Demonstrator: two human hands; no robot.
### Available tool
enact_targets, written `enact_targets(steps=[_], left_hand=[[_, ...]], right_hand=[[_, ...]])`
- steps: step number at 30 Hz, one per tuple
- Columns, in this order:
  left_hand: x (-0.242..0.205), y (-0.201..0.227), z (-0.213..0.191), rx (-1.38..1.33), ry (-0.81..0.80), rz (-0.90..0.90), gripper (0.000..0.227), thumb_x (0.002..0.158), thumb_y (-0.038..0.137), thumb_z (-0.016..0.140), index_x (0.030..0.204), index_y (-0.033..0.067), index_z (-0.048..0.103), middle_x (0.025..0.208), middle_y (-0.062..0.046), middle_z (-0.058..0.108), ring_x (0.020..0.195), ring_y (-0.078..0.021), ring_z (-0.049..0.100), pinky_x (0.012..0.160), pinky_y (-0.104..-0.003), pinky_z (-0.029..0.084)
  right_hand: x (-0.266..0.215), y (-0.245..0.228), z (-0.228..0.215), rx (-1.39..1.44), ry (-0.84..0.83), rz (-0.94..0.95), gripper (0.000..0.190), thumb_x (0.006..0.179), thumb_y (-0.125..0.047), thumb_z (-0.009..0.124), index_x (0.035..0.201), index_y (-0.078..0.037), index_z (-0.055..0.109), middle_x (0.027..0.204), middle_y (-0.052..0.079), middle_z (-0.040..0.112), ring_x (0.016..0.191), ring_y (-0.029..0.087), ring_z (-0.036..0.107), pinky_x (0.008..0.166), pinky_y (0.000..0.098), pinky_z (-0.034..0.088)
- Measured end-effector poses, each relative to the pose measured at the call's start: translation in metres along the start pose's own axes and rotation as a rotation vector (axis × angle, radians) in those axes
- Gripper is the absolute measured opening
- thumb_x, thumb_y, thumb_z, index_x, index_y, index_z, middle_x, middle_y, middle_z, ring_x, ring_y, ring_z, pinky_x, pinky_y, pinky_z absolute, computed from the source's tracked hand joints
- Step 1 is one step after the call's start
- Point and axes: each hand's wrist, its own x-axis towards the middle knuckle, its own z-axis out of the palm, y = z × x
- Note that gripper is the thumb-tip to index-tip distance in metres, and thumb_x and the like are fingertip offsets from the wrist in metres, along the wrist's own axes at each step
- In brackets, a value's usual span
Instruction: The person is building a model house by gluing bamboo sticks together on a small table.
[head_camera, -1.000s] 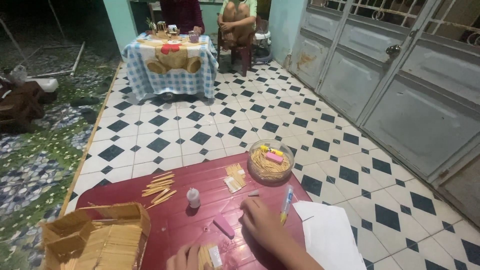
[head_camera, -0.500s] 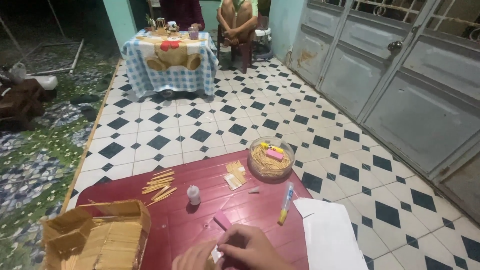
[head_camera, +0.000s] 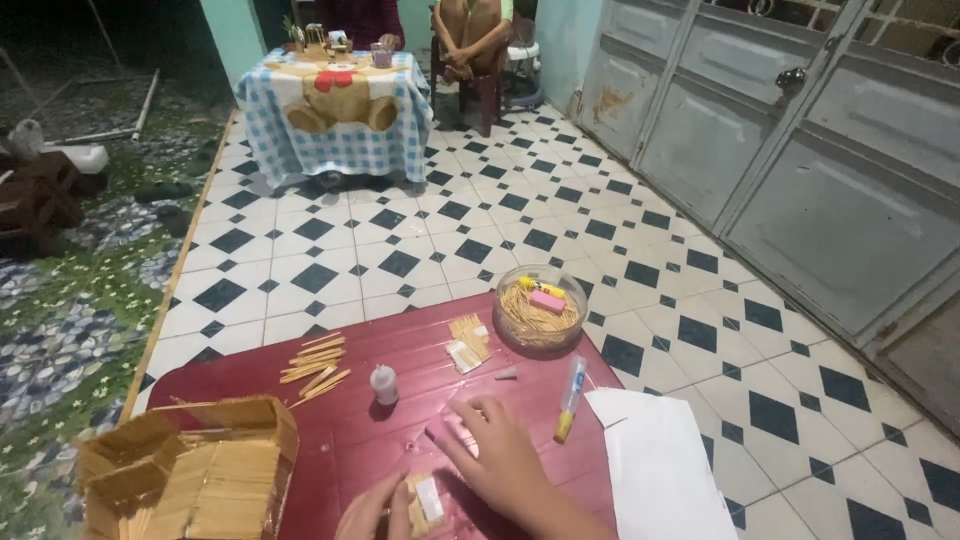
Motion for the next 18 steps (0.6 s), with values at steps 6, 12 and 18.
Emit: enact_targets(steps=[6, 12, 18], left_hand=[[0.005, -0.012, 0.002, 0.014, -0.017, -0.273, 0.02, 0.084, 0.008, 0.072, 0.098, 0.0111, 0.085, 0.059, -0.01, 0.08, 0.046, -0.0147, 0.073, 0.043, -0.025, 0.057], [0.013, 0.001, -0.007, 0.048, -0.08, -0.115, 0.015, 0.083, 0.01, 0.071, 0.091, 0.0122, 0.083, 0.051, 0.0, 0.074, 0.041, -0.0093, 0.064, 0.042, -0.021, 0.049], [0.012, 0.049, -0.019, 0.237, -0.152, -0.151, 0.02, 0.09, 0.02, 0.066, 0.104, 0.0165, 0.08, 0.077, -0.006, 0.081, 0.06, -0.0211, 0.072, 0.058, -0.034, 0.058]], right_hand=[[0.0, 0.031, 0.024, -0.152, 0.056, -0.082, 0.029, 0.09, -0.027, 0.066, 0.115, -0.012, 0.067, 0.106, 0.008, 0.063, 0.1, 0.029, 0.058, 0.09, 0.0429, 0.044], [-0.001, -0.009, -0.001, 0.146, 0.093, -0.33, 0.024, 0.096, -0.014, 0.064, 0.117, -0.002, 0.063, 0.084, 0.011, 0.067, 0.072, 0.028, 0.062, 0.068, 0.0394, 0.052], [-0.012, -0.026, 0.014, 0.002, 0.142, -0.34, 0.024, 0.093, -0.01, 0.06, 0.117, -0.005, 0.062, 0.089, 0.018, 0.066, 0.073, 0.039, 0.063, 0.066, 0.0497, 0.05]])
